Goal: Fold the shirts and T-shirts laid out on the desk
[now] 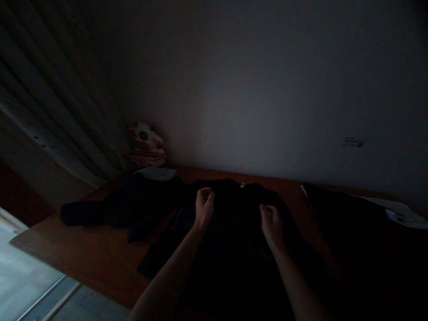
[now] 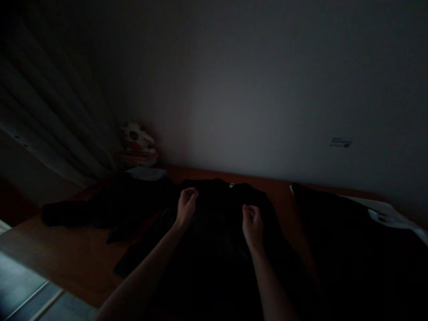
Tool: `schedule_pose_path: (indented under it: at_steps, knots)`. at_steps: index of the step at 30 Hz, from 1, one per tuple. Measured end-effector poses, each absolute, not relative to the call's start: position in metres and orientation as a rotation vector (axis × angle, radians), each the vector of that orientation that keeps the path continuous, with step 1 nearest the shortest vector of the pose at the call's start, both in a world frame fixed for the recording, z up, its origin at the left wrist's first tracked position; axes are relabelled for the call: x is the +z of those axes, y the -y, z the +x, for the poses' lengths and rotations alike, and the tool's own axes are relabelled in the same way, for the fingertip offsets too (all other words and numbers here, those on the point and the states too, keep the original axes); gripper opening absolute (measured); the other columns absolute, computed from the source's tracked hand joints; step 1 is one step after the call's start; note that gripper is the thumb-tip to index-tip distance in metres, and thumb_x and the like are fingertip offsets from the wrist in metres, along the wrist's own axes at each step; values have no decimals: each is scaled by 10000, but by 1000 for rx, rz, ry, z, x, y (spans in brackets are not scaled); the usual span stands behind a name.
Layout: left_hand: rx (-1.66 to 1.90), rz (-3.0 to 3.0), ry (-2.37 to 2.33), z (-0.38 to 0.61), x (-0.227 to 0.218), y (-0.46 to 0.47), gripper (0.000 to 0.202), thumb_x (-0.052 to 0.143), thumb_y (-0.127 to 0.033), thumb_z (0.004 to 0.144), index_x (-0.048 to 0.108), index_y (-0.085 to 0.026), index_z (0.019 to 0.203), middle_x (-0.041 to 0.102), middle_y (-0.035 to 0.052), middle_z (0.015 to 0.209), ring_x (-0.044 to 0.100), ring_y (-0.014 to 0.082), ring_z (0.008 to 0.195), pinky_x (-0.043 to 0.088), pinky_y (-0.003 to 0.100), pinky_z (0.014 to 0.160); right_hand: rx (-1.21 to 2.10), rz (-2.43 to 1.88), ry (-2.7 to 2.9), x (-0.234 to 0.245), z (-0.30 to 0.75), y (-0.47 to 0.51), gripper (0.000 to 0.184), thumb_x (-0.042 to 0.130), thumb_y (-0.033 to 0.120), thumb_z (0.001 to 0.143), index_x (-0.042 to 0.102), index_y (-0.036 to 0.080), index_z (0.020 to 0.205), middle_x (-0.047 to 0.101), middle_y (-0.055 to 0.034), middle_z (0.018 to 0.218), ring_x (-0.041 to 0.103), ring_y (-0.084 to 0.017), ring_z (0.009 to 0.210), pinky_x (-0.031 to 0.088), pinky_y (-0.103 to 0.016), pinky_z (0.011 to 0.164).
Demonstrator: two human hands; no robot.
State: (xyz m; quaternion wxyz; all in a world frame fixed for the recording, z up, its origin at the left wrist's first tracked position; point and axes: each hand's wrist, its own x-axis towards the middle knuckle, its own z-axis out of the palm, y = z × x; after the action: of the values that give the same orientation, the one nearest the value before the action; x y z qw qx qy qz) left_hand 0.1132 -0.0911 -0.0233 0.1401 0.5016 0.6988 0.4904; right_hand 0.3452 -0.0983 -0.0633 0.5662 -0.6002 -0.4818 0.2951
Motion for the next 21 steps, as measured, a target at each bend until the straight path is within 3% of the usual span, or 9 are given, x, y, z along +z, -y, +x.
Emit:
schedule_pose_path:
  at_steps: [3,5,7,9,15,21]
  knots:
    - [1282,1429,-2239,50,-6,88,309,495,-248,916,529,-172,1214,664,128,1209,682,199,1041,544,317,885,694,-1402,1126,-64,343,99,507,513,724,765,541,239,908,673,-70,851,631,-247,813,476,-346,741]
    - [1158,1416,-2389,13,4,92,341,546,-236,864,550,-142,1192,626,204,1271,615,309,1204,496,444,987,700,-1388,1118,-64,342,98,514,517,731,755,541,240,904,679,-75,848,637,-249,809,479,-347,734]
    - [1014,1415,-2492,-14,9,97,338,606,-285,820,591,-121,1116,612,265,1284,523,428,1304,417,576,1045,712,-1375,1114,-65,341,97,519,527,731,751,552,236,905,688,-80,851,645,-249,805,485,-349,733]
    - [873,1419,-2523,-30,11,100,307,659,-351,776,626,-128,986,660,278,1205,524,488,1282,385,629,1046,717,-1358,1114,-66,341,95,526,539,733,742,564,231,895,694,-83,844,649,-249,793,493,-354,737]
    - [806,1362,-2420,-49,2,90,118,690,-252,674,628,-209,765,754,129,960,673,385,1094,506,438,916,686,-1333,1115,-68,342,94,500,554,717,730,583,231,846,687,-66,783,643,-240,743,499,-356,718]
    - [1135,1077,-2196,-63,0,85,136,661,-282,800,656,-178,887,690,39,777,710,253,848,545,303,680,709,-1323,1145,-67,341,96,449,580,682,728,585,240,812,681,-50,754,636,-232,724,496,-344,708]
